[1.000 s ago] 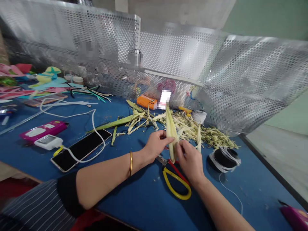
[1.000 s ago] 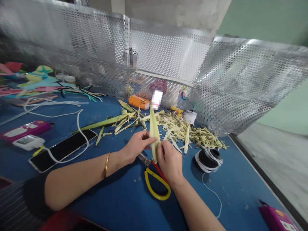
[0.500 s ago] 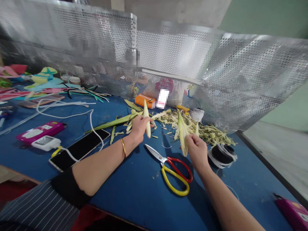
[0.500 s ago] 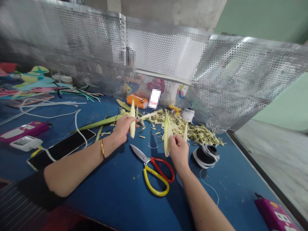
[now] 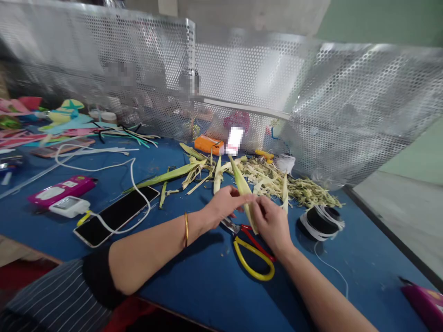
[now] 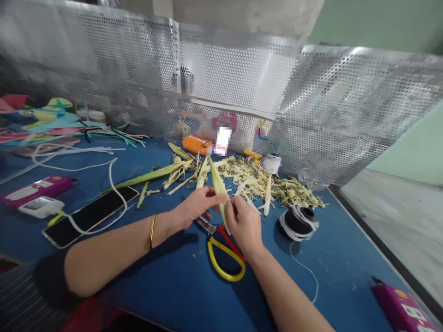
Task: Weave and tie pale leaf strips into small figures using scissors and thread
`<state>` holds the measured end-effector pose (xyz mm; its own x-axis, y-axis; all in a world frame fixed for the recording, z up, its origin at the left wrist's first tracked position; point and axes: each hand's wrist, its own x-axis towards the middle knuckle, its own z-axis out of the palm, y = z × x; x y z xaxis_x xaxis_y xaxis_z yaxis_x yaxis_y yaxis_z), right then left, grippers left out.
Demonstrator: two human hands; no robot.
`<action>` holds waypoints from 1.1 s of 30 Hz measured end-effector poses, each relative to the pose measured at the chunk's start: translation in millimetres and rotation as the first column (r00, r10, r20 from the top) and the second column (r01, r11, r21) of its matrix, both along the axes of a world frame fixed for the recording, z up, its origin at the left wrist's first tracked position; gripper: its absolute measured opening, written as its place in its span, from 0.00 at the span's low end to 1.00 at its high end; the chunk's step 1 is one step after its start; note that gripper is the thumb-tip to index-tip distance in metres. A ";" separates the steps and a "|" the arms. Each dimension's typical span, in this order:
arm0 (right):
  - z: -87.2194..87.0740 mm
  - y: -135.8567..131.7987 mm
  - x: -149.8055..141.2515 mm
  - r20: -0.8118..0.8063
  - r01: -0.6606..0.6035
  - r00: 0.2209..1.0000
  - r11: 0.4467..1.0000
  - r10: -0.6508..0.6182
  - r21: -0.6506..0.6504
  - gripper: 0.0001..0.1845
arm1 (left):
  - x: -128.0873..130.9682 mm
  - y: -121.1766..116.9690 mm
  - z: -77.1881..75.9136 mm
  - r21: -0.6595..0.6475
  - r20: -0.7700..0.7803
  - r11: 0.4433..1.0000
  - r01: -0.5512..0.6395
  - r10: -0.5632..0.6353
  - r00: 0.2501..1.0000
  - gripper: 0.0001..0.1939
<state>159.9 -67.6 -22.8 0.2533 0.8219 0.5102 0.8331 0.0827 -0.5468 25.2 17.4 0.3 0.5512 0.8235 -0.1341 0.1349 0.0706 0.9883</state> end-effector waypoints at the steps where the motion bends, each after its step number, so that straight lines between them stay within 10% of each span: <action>1: -0.4 -0.6 -2.1 0.030 -0.029 0.999 1.000 0.029 -0.001 0.16 | 2.0 -5.6 -1.1 -0.079 0.022 0.996 0.027 -0.025 0.999 0.21; 8: 2.2 2.2 -1.8 -0.305 -0.044 0.951 0.999 0.051 0.031 0.16 | 3.8 -1.6 -6.6 -0.222 0.211 0.975 -0.006 0.053 0.976 0.07; 19: -4.7 10.6 3.0 -0.832 -0.090 0.547 0.995 0.089 0.047 0.16 | 5.2 1.9 -8.0 -0.420 0.375 0.903 0.093 0.079 0.924 0.02; 26: 0.1 5.1 6.8 -0.291 0.101 0.956 0.981 -0.048 0.169 0.11 | 5.6 -0.5 -7.4 -0.364 0.356 0.930 0.046 0.093 0.930 0.02; 29: 6.9 -0.1 4.4 0.010 0.049 0.999 0.971 -0.053 0.235 0.08 | 6.0 -3.4 -6.9 -0.308 0.323 0.951 0.015 0.089 0.942 0.04; 33: 8.1 -0.7 2.2 -0.012 0.082 0.997 0.987 -0.081 0.140 0.10 | 6.0 -7.8 -5.1 -0.175 0.278 0.985 -0.007 0.057 0.959 0.04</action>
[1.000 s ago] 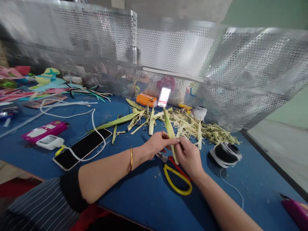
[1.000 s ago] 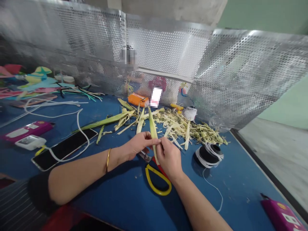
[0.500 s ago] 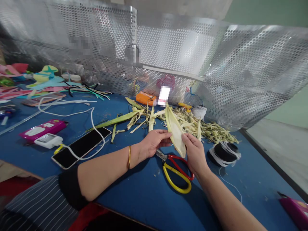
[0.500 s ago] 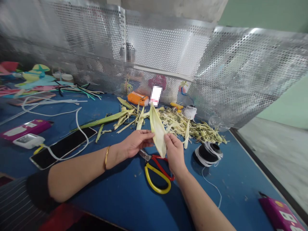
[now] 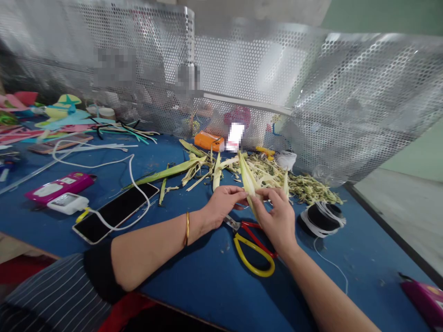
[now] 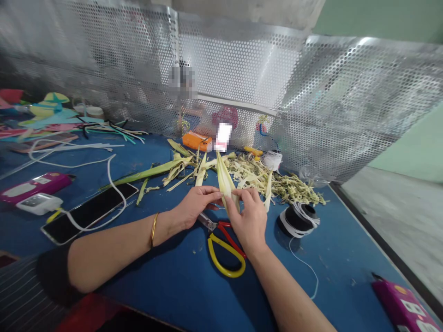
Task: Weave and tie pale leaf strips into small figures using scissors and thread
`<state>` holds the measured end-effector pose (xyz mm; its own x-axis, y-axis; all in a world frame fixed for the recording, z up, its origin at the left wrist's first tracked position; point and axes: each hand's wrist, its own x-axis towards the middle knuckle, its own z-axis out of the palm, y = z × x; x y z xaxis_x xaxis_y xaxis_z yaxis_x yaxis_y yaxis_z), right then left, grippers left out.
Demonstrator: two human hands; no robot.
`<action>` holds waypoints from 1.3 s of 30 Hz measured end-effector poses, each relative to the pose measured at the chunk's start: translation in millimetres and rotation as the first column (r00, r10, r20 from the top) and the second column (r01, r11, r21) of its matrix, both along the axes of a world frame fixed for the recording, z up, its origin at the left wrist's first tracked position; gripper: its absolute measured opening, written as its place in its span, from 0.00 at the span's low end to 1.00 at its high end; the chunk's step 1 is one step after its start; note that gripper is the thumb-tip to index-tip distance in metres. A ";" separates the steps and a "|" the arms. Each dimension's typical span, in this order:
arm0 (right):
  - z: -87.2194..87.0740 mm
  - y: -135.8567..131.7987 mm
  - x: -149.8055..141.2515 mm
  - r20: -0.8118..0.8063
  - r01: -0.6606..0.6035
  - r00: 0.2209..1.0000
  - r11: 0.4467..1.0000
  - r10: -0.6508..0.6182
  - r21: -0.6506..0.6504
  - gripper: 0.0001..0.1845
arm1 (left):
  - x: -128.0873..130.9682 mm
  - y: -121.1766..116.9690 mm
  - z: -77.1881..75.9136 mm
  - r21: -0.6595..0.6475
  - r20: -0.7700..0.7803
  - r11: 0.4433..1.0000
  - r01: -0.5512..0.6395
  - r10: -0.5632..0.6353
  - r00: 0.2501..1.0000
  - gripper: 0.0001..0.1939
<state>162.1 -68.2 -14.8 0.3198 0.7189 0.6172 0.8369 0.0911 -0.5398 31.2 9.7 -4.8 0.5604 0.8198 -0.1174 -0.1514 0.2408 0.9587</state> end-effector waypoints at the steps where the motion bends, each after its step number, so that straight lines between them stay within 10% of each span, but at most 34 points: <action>1: -1.4 1.0 0.3 -0.042 0.003 0.999 1.000 -0.004 -0.017 0.10 | 0.0 -1.0 0.4 0.034 -0.014 0.999 -0.004 0.004 1.000 0.04; 7: -9.4 8.2 5.7 -0.436 -0.103 0.896 0.994 0.081 -0.027 0.10 | 0.6 -4.0 2.5 0.189 -0.076 0.982 -0.006 0.020 0.997 0.07; 12: -4.9 12.4 12.0 -0.894 -0.146 0.412 0.982 0.173 0.123 0.08 | 0.8 1.3 1.6 0.152 -0.099 0.985 -0.085 0.101 0.990 0.06; 17: 1.0 15.4 15.7 -0.953 -0.163 0.207 0.968 0.220 0.189 0.08 | 0.2 8.5 -1.1 0.053 -0.117 0.986 -0.158 0.164 0.980 0.07; 25: -3.1 19.6 33.1 -0.894 0.107 0.446 0.990 0.035 0.092 0.11 | -0.4 12.1 1.0 0.058 -0.172 0.963 -0.263 0.269 0.948 0.08; 33: -5.5 20.3 56.0 -0.656 0.420 0.714 0.899 -0.244 0.122 0.23 | 0.1 9.3 -0.1 0.055 -0.150 0.980 -0.190 0.197 0.969 0.08; 37: -0.4 12.5 35.6 -0.306 0.172 0.941 0.983 -0.143 0.070 0.21 | 0.3 7.5 -1.1 0.117 -0.138 0.981 -0.156 0.171 0.976 0.07; 39: -2.5 10.6 20.2 -0.441 -0.110 0.895 0.991 0.064 -0.079 0.18 | 0.5 6.5 -1.1 0.142 -0.120 0.982 -0.122 0.139 0.983 0.07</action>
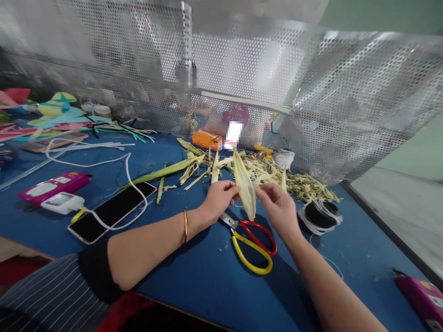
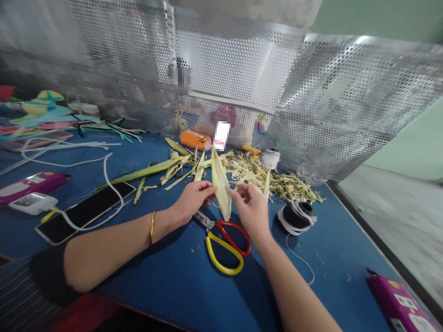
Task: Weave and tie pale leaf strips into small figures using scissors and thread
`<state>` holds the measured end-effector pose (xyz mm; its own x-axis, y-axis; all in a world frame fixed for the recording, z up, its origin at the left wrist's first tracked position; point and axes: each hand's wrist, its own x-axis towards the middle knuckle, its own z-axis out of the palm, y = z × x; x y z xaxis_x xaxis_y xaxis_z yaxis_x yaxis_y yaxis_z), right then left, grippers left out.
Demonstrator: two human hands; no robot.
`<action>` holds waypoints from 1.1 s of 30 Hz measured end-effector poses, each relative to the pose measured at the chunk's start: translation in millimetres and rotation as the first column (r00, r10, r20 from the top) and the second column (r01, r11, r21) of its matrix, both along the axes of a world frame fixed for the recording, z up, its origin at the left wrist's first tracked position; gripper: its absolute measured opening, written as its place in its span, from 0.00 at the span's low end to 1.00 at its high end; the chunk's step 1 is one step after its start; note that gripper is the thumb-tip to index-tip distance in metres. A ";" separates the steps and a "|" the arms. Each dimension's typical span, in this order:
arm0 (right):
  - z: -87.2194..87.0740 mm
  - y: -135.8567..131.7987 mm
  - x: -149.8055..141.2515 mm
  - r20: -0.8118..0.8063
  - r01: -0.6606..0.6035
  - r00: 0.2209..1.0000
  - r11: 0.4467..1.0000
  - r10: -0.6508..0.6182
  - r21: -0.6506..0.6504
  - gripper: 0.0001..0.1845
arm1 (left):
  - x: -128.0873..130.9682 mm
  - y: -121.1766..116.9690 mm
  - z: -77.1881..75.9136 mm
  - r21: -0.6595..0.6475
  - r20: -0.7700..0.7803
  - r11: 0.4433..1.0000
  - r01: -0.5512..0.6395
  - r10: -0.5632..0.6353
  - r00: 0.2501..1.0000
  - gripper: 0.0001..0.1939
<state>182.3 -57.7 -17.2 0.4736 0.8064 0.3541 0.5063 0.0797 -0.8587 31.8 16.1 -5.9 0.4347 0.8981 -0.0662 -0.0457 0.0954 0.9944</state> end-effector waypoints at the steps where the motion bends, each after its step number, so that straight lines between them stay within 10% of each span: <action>1: -1.7 -0.3 -6.9 -0.119 -0.109 0.988 0.993 0.103 -0.046 0.17 | 0.1 -0.3 0.3 0.007 0.011 1.000 0.020 -0.020 1.000 0.06; 8: -1.7 0.7 -18.8 -0.618 -0.301 0.751 0.954 0.233 -0.006 0.14 | 0.6 3.0 -0.3 -0.184 0.096 0.974 0.131 -0.115 0.989 0.05; 14: -3.8 -4.2 -18.1 -0.057 -0.065 0.997 0.995 0.060 -0.078 0.12 | -2.1 5.4 -7.9 0.347 -0.114 0.936 -0.061 0.107 0.988 0.10; 17: -2.6 -9.8 -21.9 0.328 0.119 0.940 0.990 -0.088 -0.074 0.12 | -3.8 2.5 -5.9 0.479 -0.242 0.877 -0.032 0.167 0.956 0.08; 24: -4.5 -11.9 -23.6 0.654 0.244 0.734 0.970 -0.182 -0.004 0.10 | -4.6 -14.5 2.1 0.590 -0.134 0.807 0.013 0.082 0.988 0.02; 29: -3.8 -12.3 -23.5 0.585 0.167 0.801 0.986 -0.127 -0.014 0.12 | -8.5 -14.4 -4.0 0.820 -0.329 0.526 0.225 0.111 0.938 0.08; 33: -0.6 -10.1 -22.7 0.214 0.106 0.972 0.993 -0.092 -0.054 0.13 | -10.6 -11.7 -7.2 0.821 -0.415 0.489 0.296 0.154 0.897 0.05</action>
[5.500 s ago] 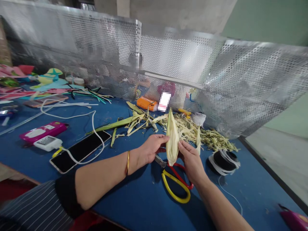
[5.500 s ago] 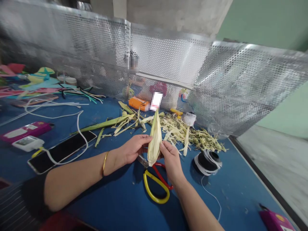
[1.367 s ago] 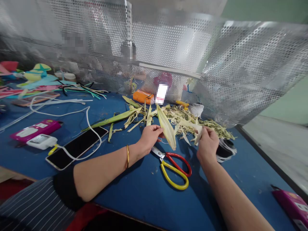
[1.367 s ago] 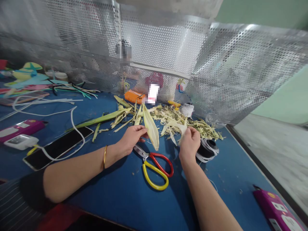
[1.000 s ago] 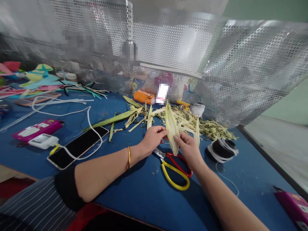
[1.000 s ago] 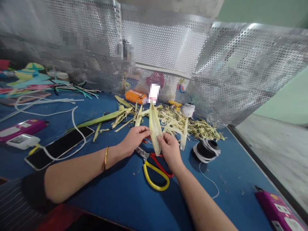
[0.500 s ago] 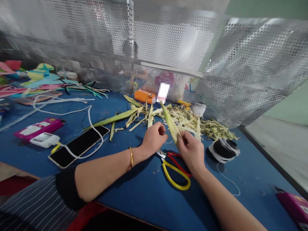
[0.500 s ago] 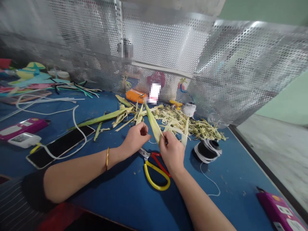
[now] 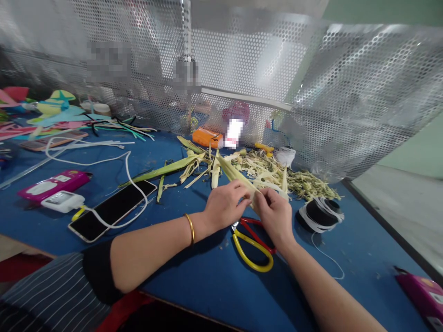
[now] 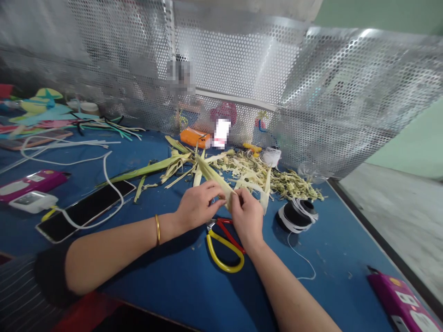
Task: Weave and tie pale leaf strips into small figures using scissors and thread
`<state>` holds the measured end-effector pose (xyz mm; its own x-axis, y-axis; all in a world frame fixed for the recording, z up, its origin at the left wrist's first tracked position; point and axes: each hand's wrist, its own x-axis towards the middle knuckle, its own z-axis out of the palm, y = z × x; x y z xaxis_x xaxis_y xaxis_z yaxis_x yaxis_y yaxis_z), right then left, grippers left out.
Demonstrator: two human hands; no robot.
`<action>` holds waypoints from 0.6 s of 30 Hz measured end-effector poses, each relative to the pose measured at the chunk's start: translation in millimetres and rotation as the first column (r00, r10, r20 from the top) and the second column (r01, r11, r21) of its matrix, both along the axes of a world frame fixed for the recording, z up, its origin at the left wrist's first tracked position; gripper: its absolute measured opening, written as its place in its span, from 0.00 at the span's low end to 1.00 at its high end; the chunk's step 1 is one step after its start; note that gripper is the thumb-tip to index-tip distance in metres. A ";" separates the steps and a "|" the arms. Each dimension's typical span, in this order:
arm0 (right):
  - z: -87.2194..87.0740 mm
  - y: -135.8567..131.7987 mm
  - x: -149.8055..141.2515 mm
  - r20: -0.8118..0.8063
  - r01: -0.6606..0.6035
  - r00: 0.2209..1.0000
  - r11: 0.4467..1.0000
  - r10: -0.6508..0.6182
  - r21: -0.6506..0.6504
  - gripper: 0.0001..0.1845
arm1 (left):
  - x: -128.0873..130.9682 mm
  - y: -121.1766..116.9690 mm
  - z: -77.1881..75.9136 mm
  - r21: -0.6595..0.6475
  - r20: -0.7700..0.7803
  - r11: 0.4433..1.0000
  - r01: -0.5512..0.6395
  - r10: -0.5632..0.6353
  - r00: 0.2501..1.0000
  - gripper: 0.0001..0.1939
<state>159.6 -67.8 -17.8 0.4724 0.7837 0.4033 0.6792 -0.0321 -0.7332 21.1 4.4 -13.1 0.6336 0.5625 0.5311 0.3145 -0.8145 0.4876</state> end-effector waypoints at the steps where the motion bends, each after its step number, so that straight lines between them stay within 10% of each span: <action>1: -0.1 1.0 0.4 -0.085 0.004 0.996 1.000 -0.002 0.025 0.14 | 0.0 0.3 0.0 -0.004 0.003 1.000 -0.009 0.009 1.000 0.04; 7: -5.6 4.4 -1.7 -0.442 -0.045 0.888 0.981 0.127 0.191 0.11 | 4.9 3.9 1.9 -0.301 0.105 0.952 -0.056 0.092 0.990 0.10; 14: -7.1 6.2 -8.6 -0.803 -0.142 0.544 0.970 0.245 0.199 0.09 | 10.8 5.3 2.7 -0.854 0.179 0.518 0.038 0.226 0.958 0.10; 18: -7.3 8.7 -7.7 -0.858 -0.068 0.470 0.978 0.207 0.198 0.10 | 12.9 2.8 4.7 -0.892 0.200 0.447 0.066 0.261 0.945 0.05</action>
<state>152.0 -59.1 -25.1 0.5236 0.8499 -0.0592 -0.3241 0.1344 -0.9364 34.1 7.2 -8.4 0.4645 0.8709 -0.1603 0.0867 0.1354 0.9870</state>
